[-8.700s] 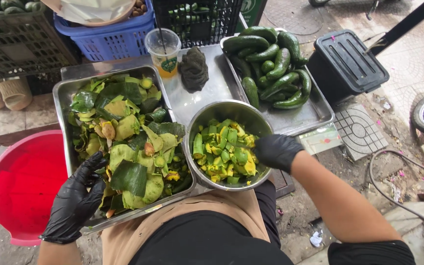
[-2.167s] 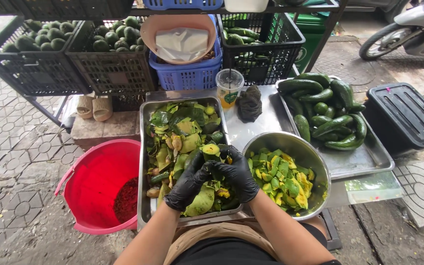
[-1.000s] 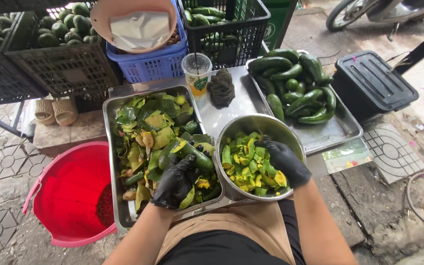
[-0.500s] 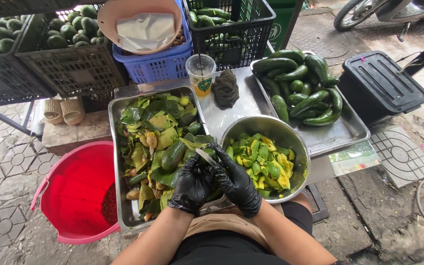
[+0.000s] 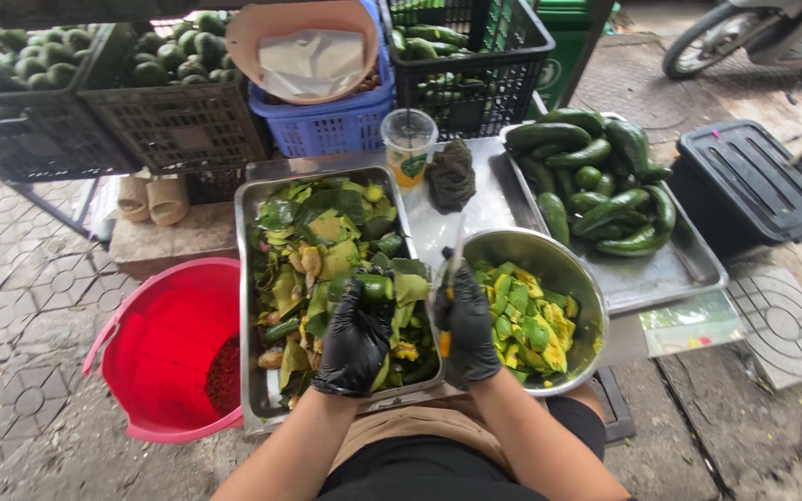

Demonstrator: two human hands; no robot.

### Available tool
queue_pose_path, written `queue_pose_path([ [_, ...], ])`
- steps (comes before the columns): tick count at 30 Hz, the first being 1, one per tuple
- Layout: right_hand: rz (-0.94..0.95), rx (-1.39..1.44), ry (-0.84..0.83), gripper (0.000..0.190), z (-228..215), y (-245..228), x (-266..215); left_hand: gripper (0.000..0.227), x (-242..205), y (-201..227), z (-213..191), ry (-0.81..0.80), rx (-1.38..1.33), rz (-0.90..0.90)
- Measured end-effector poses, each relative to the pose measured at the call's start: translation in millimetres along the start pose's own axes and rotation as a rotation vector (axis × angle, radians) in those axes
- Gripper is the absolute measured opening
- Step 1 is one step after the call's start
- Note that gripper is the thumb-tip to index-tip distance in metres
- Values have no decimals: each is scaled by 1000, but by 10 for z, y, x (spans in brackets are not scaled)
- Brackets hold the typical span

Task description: The recorder is prepping avocados by removing pits and scooping out the flesh.

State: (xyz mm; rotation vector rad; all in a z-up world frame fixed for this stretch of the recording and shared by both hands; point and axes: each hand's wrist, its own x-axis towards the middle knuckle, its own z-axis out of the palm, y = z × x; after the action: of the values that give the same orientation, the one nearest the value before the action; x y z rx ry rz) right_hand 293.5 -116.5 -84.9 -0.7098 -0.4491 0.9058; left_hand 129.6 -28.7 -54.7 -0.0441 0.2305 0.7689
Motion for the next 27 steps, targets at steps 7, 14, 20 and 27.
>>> queue_pose_path([
  [7, 532, -427, 86, 50, 929, -350, -193, 45, -257, 566, 291, -40, 79, 69],
  [14, 600, -489, -186, 49, 285, 127, -106, 46, -189, 676, -62, -97, 751, 279],
  [20, 230, -796, -371, 55, 429, -291, -300, 57, -70, 703, -401, -130, 975, 380],
  [27, -207, -1452, -568, 78, 805, -960, -423, 58, -127, 634, -218, -276, 1003, 289],
])
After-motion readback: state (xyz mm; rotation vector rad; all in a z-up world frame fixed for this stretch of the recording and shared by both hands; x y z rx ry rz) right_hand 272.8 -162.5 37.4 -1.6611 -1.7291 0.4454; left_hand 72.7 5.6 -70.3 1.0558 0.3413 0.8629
